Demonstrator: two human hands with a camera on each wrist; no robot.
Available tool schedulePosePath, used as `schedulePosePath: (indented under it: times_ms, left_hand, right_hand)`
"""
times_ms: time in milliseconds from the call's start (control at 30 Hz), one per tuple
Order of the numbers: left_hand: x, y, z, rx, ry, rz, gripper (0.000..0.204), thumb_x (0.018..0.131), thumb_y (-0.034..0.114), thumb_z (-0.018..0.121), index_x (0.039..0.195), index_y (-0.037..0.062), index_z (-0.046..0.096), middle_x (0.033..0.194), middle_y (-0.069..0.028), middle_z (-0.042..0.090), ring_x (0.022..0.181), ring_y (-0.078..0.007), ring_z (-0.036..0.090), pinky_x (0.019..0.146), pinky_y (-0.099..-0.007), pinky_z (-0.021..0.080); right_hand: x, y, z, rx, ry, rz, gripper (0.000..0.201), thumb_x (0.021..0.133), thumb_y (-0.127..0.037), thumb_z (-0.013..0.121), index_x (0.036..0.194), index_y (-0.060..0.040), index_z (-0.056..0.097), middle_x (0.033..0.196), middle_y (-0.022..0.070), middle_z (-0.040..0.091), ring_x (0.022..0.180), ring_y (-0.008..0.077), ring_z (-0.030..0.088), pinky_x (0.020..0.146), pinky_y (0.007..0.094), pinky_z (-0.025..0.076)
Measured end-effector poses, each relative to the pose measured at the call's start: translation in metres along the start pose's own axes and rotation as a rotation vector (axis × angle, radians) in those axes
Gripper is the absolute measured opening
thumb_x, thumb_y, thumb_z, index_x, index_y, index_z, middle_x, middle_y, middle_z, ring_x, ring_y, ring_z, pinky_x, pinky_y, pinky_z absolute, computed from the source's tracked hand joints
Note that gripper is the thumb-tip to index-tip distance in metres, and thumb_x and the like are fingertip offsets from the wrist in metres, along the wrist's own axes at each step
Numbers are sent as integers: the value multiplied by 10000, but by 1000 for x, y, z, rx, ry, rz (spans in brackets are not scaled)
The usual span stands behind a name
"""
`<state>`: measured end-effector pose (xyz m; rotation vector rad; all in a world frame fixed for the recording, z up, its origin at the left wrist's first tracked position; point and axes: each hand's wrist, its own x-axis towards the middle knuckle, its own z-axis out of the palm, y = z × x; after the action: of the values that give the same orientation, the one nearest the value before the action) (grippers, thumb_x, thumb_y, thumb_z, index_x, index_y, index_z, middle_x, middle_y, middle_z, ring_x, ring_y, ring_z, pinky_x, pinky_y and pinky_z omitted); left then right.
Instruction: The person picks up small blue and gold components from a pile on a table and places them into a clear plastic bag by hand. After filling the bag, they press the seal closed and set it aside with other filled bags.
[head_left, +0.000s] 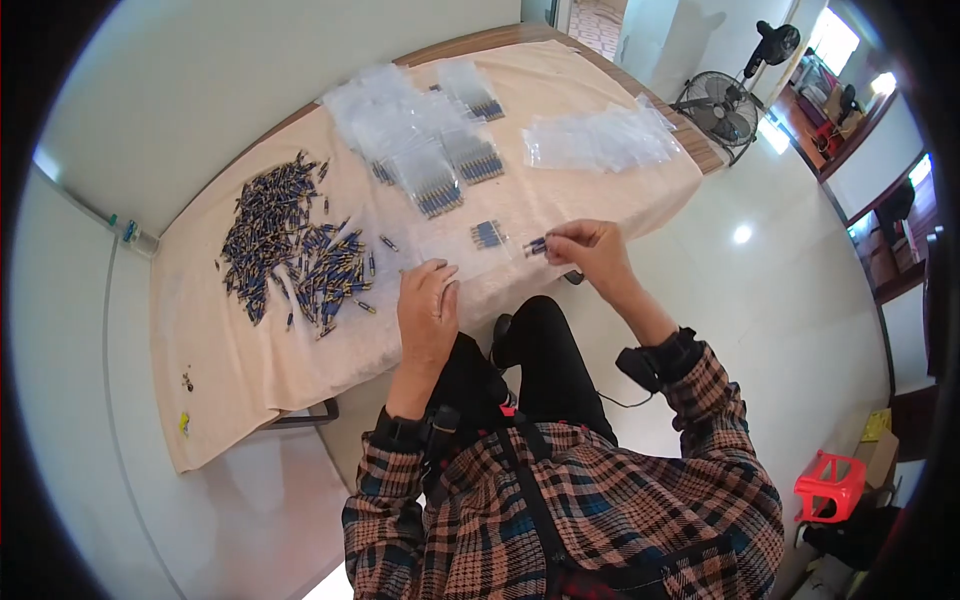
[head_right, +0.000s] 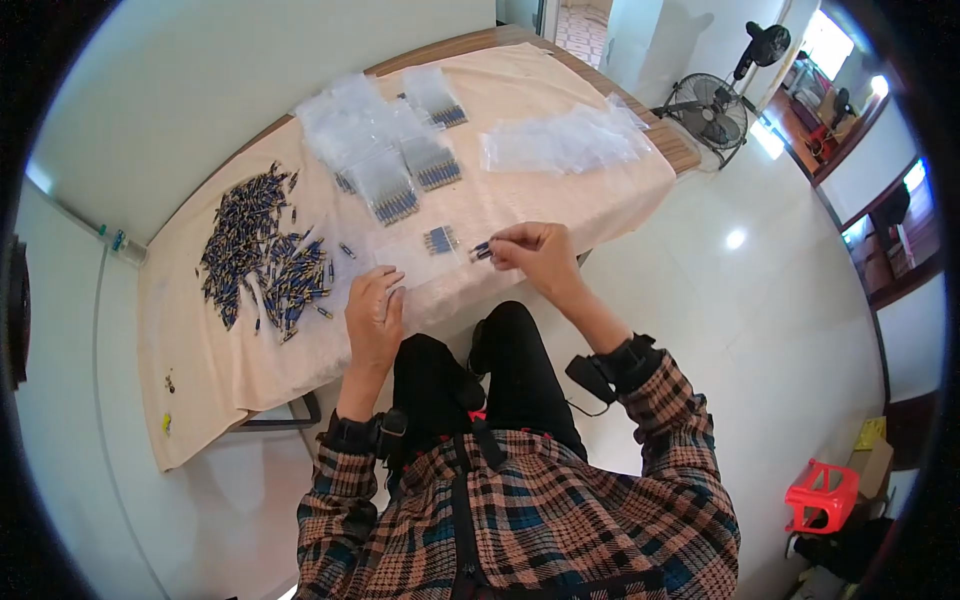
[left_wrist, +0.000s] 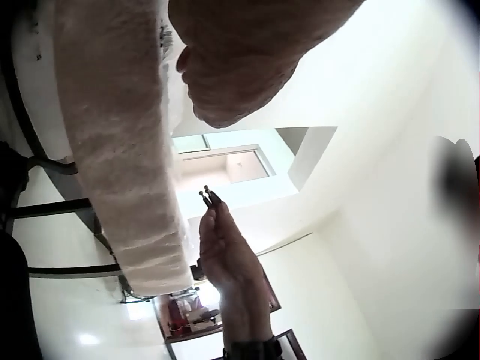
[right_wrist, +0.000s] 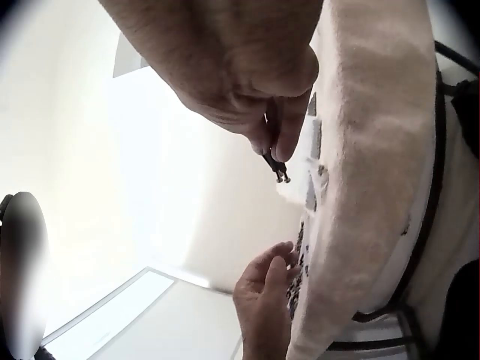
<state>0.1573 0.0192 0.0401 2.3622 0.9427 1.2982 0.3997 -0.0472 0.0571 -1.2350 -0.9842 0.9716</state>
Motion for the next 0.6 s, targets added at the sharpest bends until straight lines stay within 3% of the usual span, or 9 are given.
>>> schedulePosePath:
  times_ms: [133, 600]
  left_hand:
    - [-2, -11, 20, 39, -87, 54, 173, 762, 27, 615, 936, 25, 624, 1071, -163, 579, 1035, -366, 508, 922, -423, 397]
    - [-2, -8, 19, 78, -115, 24, 169, 770, 28, 618, 937, 4, 635, 1053, -162, 594, 1015, -348, 533, 899, -411, 422]
  right_hand:
    - [26, 16, -10, 1, 88, 18, 162, 836, -35, 663, 945, 85, 658, 833, 112, 676, 719, 137, 654, 667, 247, 569]
    - [48, 21, 7, -5, -77, 212, 173, 822, -34, 678, 934, 97, 655, 830, 127, 677, 704, 151, 663, 638, 239, 572]
